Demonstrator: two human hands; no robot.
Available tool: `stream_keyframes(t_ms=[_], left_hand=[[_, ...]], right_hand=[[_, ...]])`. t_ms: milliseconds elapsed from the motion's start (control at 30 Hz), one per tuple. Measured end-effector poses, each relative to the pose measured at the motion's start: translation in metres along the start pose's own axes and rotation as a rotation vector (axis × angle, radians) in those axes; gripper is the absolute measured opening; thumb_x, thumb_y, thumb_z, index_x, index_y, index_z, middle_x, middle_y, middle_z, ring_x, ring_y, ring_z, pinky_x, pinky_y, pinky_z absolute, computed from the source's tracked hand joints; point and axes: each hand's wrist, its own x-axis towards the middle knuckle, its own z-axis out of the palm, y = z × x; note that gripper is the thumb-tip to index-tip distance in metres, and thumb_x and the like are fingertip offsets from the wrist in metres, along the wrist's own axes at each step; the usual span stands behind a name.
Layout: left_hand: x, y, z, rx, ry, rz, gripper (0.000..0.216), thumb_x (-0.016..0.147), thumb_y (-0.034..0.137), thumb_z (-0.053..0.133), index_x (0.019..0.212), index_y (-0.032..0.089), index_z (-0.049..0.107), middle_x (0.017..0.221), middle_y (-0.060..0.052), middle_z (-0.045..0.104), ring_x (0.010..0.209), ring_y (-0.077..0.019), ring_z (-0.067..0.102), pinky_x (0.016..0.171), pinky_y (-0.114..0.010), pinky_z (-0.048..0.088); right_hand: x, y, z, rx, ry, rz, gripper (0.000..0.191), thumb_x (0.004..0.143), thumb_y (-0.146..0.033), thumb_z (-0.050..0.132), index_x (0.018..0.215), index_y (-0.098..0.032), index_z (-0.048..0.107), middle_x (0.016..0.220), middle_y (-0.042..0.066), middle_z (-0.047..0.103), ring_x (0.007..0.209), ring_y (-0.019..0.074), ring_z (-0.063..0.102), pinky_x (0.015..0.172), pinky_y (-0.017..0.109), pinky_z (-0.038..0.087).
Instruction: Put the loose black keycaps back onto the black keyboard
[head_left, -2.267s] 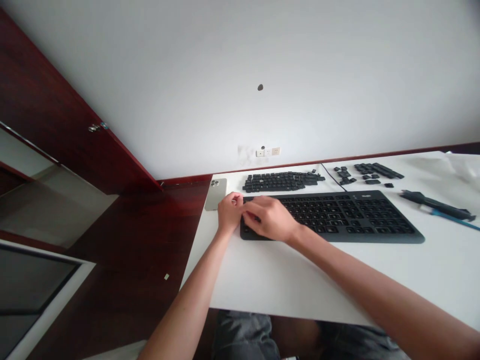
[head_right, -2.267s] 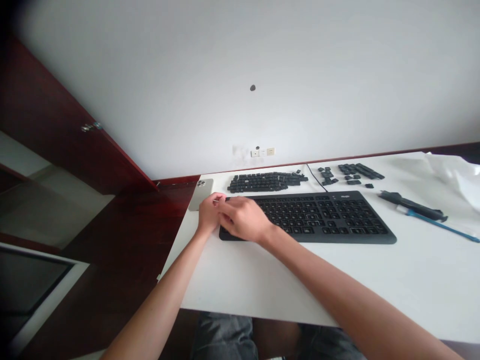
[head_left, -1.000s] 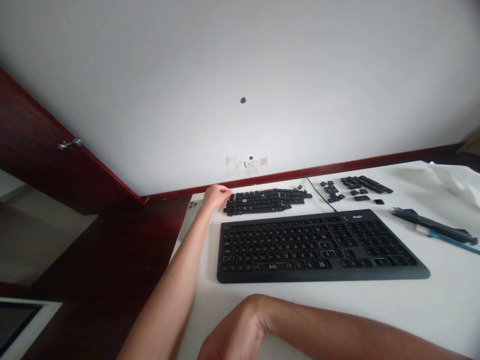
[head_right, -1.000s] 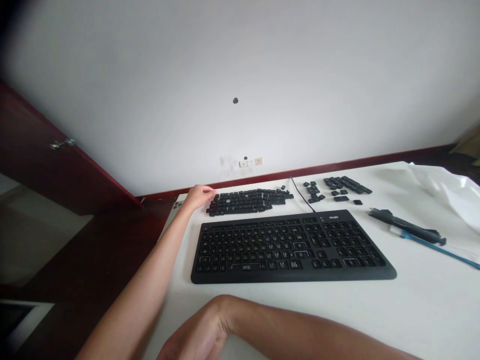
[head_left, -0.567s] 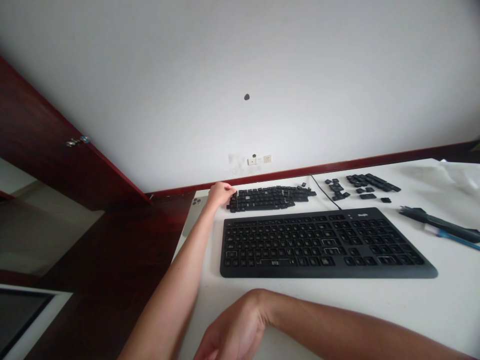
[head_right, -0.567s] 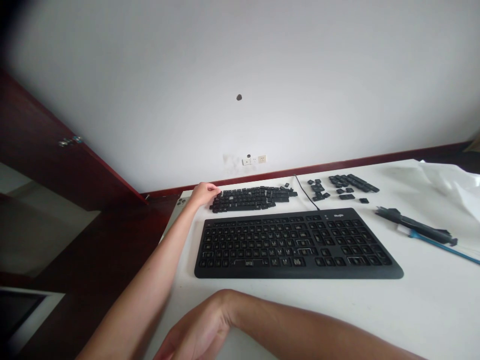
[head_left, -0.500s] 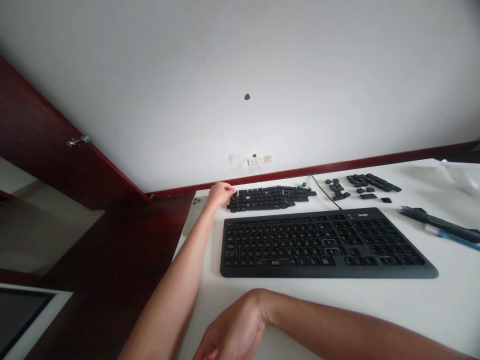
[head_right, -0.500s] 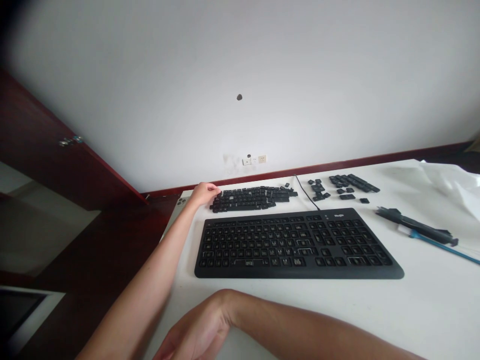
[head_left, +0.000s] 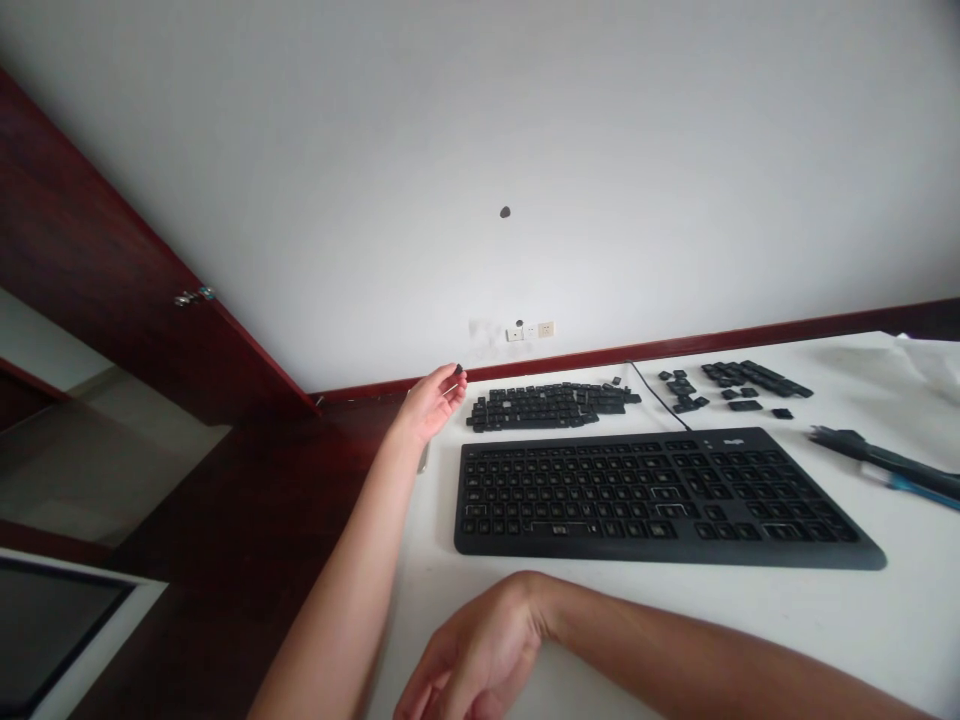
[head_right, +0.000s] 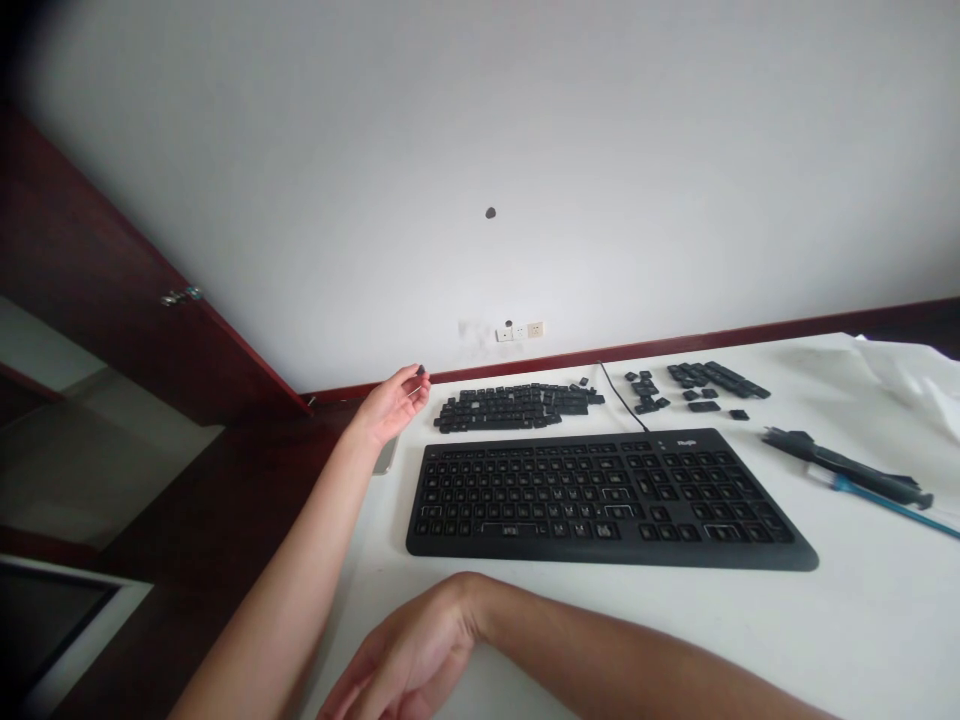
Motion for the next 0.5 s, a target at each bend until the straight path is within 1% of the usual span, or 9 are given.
stream_keyframes(t_ms=[33,100,167,233,367,433,500], left_hand=[[-0.01,-0.001,-0.001,-0.081,-0.013,-0.024,0.002,0.09,0.011,0.072,0.089,0.01,0.07,0.083,-0.007,0.069,0.072,-0.0097,0.067,0.066,-0.018,0.056],[-0.03,-0.004,-0.004,-0.205,-0.079,-0.082,0.009,0.096,0.013,0.067,0.102,0.009,0.072,0.085,-0.006,0.067,0.07,-0.0081,0.065,0.064,-0.017,0.056],[-0.045,-0.01,-0.009,-0.291,-0.128,-0.133,0.013,0.1,0.017,0.063,0.107,0.01,0.072,0.084,-0.005,0.066,0.07,-0.0073,0.065,0.064,-0.016,0.057],[-0.055,-0.017,-0.014,-0.355,-0.15,-0.169,0.014,0.102,0.02,0.061,0.105,0.01,0.072,0.084,-0.005,0.065,0.071,-0.0068,0.066,0.065,-0.015,0.058],[-0.062,-0.03,-0.018,-0.398,-0.149,-0.202,0.016,0.103,0.021,0.06,0.101,0.011,0.072,0.082,-0.004,0.065,0.071,-0.0064,0.067,0.065,-0.014,0.058],[-0.062,-0.033,-0.019,-0.378,-0.144,-0.203,0.014,0.102,0.021,0.062,0.1,0.011,0.072,0.083,-0.004,0.066,0.071,-0.0065,0.067,0.064,-0.014,0.058],[-0.06,-0.035,-0.02,-0.346,-0.144,-0.193,0.01,0.1,0.02,0.066,0.099,0.011,0.072,0.083,-0.004,0.067,0.07,-0.0063,0.068,0.064,-0.014,0.057]], right_hand=[[-0.001,-0.001,0.0,0.001,-0.02,0.006,0.051,0.054,-0.019,0.1,0.098,-0.019,0.074,0.082,-0.005,0.073,0.066,0.0092,0.067,0.064,0.018,0.055],[-0.003,-0.002,0.0,0.008,-0.05,0.01,0.061,0.047,-0.014,0.101,0.101,-0.02,0.075,0.084,-0.005,0.074,0.065,0.0097,0.067,0.062,0.018,0.056],[-0.005,-0.004,0.001,0.009,-0.072,0.006,0.063,0.045,-0.012,0.101,0.102,-0.021,0.075,0.083,-0.005,0.075,0.063,0.0094,0.066,0.06,0.018,0.057],[-0.007,-0.007,0.003,0.002,-0.102,0.0,0.057,0.05,-0.013,0.101,0.101,-0.021,0.076,0.08,-0.005,0.074,0.064,0.009,0.066,0.061,0.018,0.058],[-0.014,-0.012,0.009,-0.016,-0.15,0.004,0.04,0.069,-0.027,0.095,0.104,-0.02,0.076,0.08,-0.003,0.073,0.067,0.0089,0.068,0.066,0.018,0.059],[-0.016,-0.014,0.011,-0.012,-0.152,-0.001,0.038,0.073,-0.03,0.094,0.104,-0.019,0.075,0.081,-0.001,0.073,0.069,0.0093,0.069,0.068,0.019,0.059],[-0.018,-0.014,0.014,-0.012,-0.141,-0.015,0.041,0.071,-0.032,0.094,0.104,-0.019,0.075,0.082,0.0,0.073,0.07,0.0099,0.069,0.069,0.02,0.059]])
